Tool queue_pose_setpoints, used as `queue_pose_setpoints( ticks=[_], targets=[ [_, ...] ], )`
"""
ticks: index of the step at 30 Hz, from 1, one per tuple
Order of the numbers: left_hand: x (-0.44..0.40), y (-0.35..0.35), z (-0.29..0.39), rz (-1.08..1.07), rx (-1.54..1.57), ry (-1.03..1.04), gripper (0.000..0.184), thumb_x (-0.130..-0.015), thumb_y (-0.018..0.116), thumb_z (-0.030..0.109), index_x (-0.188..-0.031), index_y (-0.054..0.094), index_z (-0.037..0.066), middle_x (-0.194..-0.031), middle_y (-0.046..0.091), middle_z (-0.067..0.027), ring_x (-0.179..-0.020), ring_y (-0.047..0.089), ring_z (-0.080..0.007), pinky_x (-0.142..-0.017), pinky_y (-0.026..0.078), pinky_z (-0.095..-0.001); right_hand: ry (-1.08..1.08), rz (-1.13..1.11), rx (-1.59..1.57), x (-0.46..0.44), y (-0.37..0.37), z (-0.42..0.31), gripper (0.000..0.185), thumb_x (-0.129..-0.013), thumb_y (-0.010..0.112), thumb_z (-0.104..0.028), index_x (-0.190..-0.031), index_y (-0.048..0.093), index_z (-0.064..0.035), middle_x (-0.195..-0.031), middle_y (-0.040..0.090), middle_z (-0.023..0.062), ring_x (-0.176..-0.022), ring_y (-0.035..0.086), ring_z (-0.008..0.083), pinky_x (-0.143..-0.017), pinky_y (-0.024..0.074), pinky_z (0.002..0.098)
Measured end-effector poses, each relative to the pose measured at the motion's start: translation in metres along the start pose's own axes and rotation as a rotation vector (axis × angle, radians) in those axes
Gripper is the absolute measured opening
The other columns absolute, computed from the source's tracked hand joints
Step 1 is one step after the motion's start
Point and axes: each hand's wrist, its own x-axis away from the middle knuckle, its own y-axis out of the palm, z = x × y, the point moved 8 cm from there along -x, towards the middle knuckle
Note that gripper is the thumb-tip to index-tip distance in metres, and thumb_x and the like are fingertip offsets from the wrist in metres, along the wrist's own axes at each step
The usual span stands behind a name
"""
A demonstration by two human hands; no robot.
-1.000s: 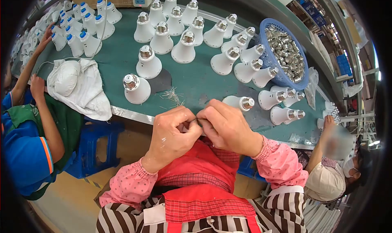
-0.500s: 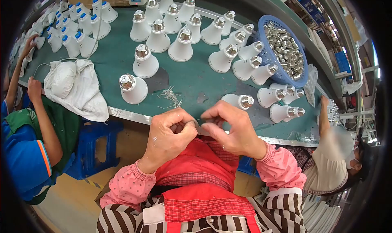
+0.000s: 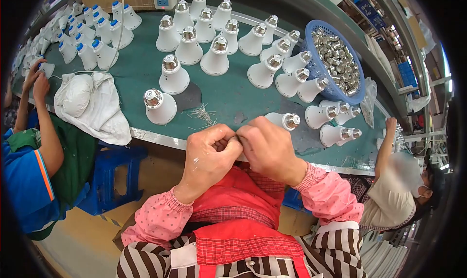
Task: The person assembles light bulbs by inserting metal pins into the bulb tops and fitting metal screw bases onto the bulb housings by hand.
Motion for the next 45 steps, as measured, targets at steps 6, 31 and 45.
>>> queue_pose_setpoints(
  ticks=[6, 31, 45],
  targets=[
    [-0.003, -0.005, -0.007, -0.131, 0.160, -0.107, 0.013, -0.095, 0.065, 0.007, -0.089, 0.073, -0.001, -0.074, 0.069, 0.0000, -0.067, 0.051, -0.0017, -0.058, 0.042, -0.0227, 0.755, -0.055, -0.914, 0.021, 0.012, 0.036, 0.015, -0.098, 0.072, 0.000, -0.111, 0.067, 0.0034, -0.104, 0.068, 0.0085, -0.092, 0.068, 0.0125, -0.079, 0.0570, 0.0298],
    [-0.011, -0.001, -0.009, -0.298, 0.214, -0.222, 0.021, -0.098, 0.062, 0.016, -0.085, 0.070, 0.002, -0.076, 0.069, -0.0013, -0.068, 0.057, -0.0048, -0.060, 0.044, -0.0240, 0.370, 0.006, -0.500, -0.003, -0.005, 0.017, 0.015, -0.087, 0.068, 0.008, -0.099, 0.061, 0.0004, -0.089, 0.059, 0.0125, -0.070, 0.062, 0.0292, -0.061, 0.0504, 0.0372],
    [-0.031, 0.004, -0.002, -0.304, -0.270, -0.069, 0.019, -0.097, 0.067, 0.015, -0.103, 0.071, -0.003, -0.085, 0.074, -0.0068, -0.066, 0.059, -0.0094, -0.060, 0.048, -0.0278, 0.192, 0.179, -0.294, 0.019, 0.001, 0.033, 0.024, -0.082, 0.069, 0.011, -0.100, 0.057, 0.0010, -0.088, 0.058, 0.0158, -0.072, 0.061, 0.0351, -0.062, 0.0486, 0.0428]
  ],
)
